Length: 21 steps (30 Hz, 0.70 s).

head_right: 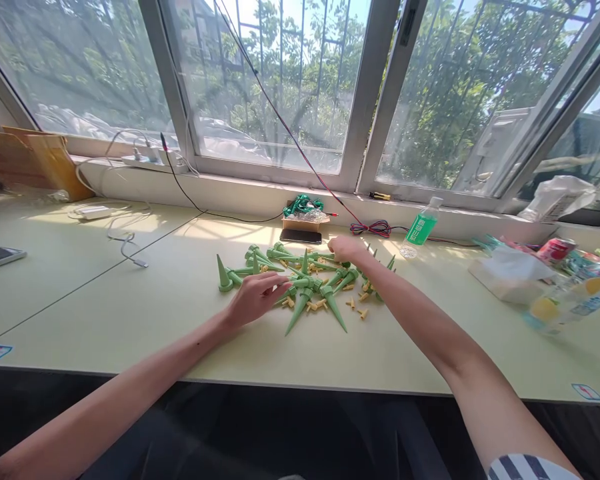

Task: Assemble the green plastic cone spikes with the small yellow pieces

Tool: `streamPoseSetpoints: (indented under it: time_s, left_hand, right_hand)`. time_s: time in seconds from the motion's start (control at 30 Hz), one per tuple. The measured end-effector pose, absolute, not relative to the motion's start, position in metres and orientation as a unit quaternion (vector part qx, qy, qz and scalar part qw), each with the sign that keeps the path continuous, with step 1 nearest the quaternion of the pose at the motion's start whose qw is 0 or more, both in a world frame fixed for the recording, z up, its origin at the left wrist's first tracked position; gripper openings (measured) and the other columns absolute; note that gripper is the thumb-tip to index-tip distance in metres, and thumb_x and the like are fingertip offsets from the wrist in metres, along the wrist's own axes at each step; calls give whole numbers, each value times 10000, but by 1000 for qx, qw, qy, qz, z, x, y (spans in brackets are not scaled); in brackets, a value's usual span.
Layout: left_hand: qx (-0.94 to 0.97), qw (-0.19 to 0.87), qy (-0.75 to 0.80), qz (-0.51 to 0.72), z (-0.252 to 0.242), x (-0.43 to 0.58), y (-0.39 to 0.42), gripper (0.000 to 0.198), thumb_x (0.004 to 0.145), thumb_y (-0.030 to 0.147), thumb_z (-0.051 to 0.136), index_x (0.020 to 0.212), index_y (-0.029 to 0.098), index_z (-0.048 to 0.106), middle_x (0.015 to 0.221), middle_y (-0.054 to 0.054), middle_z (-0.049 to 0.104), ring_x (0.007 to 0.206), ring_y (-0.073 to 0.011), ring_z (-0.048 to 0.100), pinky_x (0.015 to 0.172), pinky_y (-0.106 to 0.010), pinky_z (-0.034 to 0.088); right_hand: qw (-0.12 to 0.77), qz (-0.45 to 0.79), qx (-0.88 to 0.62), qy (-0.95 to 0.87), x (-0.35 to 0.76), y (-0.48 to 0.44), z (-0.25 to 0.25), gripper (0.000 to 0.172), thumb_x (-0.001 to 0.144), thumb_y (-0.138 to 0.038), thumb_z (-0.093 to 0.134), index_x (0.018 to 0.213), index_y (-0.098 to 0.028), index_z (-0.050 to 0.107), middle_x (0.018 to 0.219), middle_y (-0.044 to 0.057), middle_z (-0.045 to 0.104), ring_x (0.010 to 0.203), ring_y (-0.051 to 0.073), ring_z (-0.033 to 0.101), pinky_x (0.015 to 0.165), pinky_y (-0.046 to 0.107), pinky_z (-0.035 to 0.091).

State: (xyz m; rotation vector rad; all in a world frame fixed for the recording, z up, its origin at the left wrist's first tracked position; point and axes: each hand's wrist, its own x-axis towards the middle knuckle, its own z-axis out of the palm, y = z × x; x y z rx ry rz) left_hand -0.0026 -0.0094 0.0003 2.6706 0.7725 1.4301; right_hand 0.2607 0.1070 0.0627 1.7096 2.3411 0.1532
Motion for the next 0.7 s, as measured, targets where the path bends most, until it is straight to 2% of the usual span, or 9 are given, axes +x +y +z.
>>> streamPoseSetpoints:
  time_s: [0.13,0.33,0.43,0.57,0.7]
  left_hand:
    - [854,2,247,457,0,-3,-10,218,959,298,540,858,171,685,639,18,543,499,-76,424,516,-205,357]
    - [855,5,241,460,1,-2,-9,196,955,282,549,864,168,681,642,17,544,505,-75,425,514,-204,352]
    - [855,1,242,459,1,-2,-10,201,955,278,549,854,166,681,637,17,541,509,-74,431,516,-203,355]
    - [855,0,246,456,1,-3,-10,201,953,280,551,854,168,685,638,15,548,508,-75,427,517,-205,359]
    - [855,4,243,458,0,-3,-9,193,955,277,548,874,170,687,650,10,563,512,-77,435,523,-208,366]
  right_hand:
    - [117,61,604,786,261,104,59,250,809,-180,689,1057,-153,687,1133,145,662,1001,240,634,714,247,454]
    - [114,71,627,767,262,94,62,251,785,-155,693,1036,-151,696,1111,152,673,957,246,656,717,257,467]
    - [95,86,631,766,261,84,66,227,825,-143,633,1044,-141,695,1109,165,677,983,252,651,753,268,467]
    - [61,99,628,769,261,68,70,218,909,-213,538,1023,-137,708,1103,171,686,1020,254,636,785,272,452]
    - [57,75,624,776,262,58,67,240,916,-265,541,948,-136,741,1000,157,715,932,232,651,760,261,438]
